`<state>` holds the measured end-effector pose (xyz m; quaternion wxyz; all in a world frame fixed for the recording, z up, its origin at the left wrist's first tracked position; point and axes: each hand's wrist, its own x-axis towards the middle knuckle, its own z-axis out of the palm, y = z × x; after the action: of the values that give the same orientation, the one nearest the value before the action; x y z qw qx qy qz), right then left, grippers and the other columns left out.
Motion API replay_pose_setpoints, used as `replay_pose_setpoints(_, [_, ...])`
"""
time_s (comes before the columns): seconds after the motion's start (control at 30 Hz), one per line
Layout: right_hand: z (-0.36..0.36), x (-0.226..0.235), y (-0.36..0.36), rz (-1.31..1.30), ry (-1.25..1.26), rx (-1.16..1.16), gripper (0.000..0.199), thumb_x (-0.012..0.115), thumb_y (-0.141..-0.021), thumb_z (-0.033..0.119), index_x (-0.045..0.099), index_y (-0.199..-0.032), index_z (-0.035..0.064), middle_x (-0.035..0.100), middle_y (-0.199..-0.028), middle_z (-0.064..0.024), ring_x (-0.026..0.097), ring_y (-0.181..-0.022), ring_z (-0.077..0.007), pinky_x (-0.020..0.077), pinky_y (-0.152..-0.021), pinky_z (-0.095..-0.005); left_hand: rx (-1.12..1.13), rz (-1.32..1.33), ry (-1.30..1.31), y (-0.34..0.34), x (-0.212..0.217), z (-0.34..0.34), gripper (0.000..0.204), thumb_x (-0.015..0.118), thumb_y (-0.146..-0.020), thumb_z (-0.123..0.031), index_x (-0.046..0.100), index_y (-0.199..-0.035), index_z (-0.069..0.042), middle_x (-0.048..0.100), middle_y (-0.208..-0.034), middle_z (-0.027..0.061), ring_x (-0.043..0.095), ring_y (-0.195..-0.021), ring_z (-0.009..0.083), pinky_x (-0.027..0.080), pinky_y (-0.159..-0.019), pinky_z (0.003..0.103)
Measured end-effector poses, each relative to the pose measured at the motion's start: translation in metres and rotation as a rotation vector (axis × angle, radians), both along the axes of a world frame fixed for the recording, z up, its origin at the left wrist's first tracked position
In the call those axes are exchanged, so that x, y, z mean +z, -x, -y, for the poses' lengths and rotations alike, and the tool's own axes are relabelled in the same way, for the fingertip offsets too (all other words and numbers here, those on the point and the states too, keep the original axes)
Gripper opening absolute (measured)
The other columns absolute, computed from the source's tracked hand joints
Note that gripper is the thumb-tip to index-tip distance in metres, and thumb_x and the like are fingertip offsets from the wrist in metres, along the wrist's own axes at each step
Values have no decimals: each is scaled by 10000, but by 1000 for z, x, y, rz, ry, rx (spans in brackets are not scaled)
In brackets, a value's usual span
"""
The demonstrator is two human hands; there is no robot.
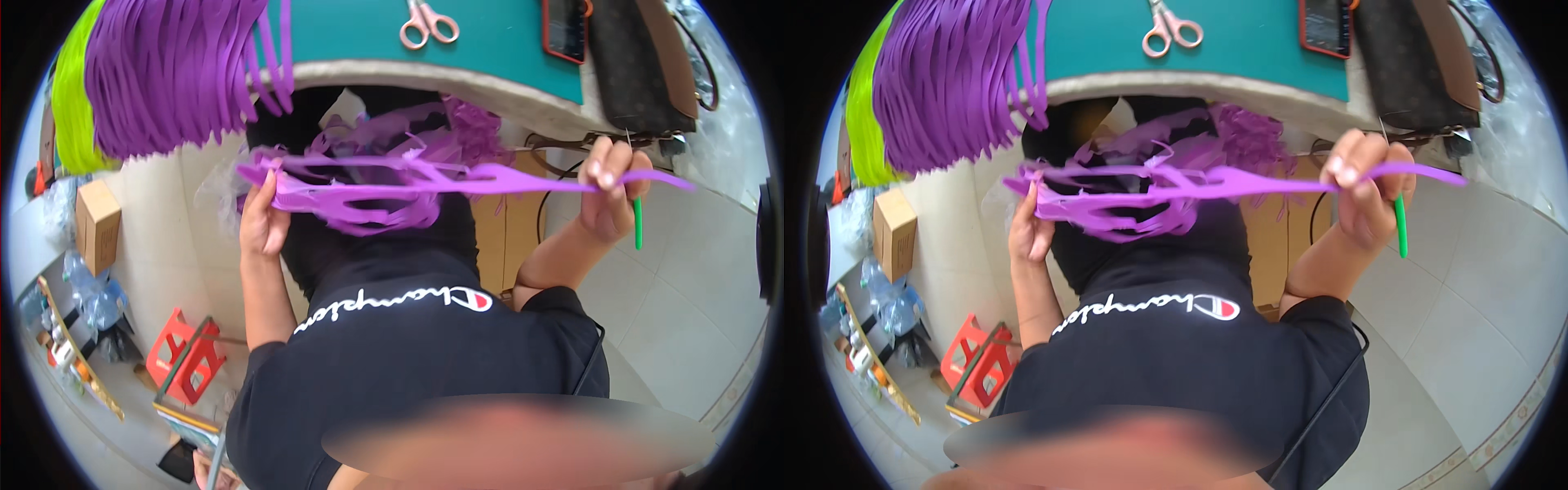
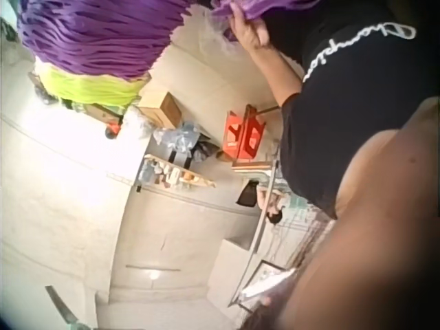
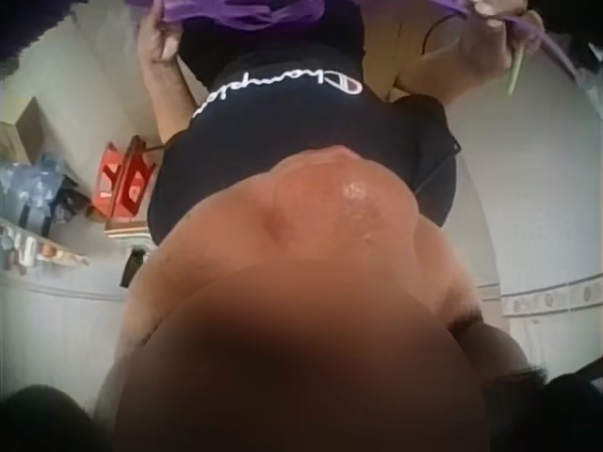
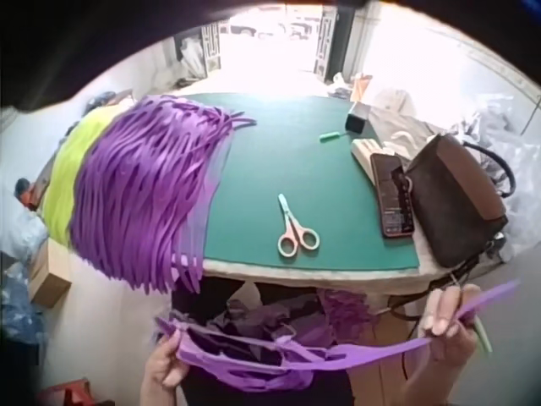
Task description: Assembling purple plastic fringe strips into decorative bundles or pom-poms using a specialized hook tool.
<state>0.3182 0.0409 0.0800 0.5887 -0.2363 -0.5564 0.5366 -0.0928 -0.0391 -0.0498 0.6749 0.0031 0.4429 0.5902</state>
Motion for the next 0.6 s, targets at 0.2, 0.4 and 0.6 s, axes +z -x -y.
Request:
replay_pose_setpoints(0.2, [-11, -12, 47, 44, 43, -61, 310, 622, -839, -22, 371, -723, 118, 604, -862, -137, 536, -769, -205, 479, -567, -244, -108, 243, -98, -2, 9, -2, 300, 531, -973, -244, 562, -1177, -26, 645, -1043, 62, 633, -978, 173, 518, -879, 361])
replay_pose_setpoints(0.4, [-4, -19, 109, 527, 109, -149, 357, 620, -801, -14, 323, -635, 92, 603, -812, -138, 575, -702, -164, 473, -710, -260, -283, 58, -170, -48, 58, -9, 662, 691, -789, 16, 376, -1365, -67, 570, -1162, 111, 567, -1108, 236, 477, -971, 389])
replay_pose_setpoints(0.6, [23, -59, 151, 94, 298, 398, 550, 526, -911, 532, 310, -647, 100, 370, -577, -21, 280, -522, -105, 199, -481, -272, -199, -119, -222, -79, 66, -20, 523, 700, -795, 28, 440, -1240, -57, 601, -1102, 87, 617, -987, 165, 548, -825, 327])
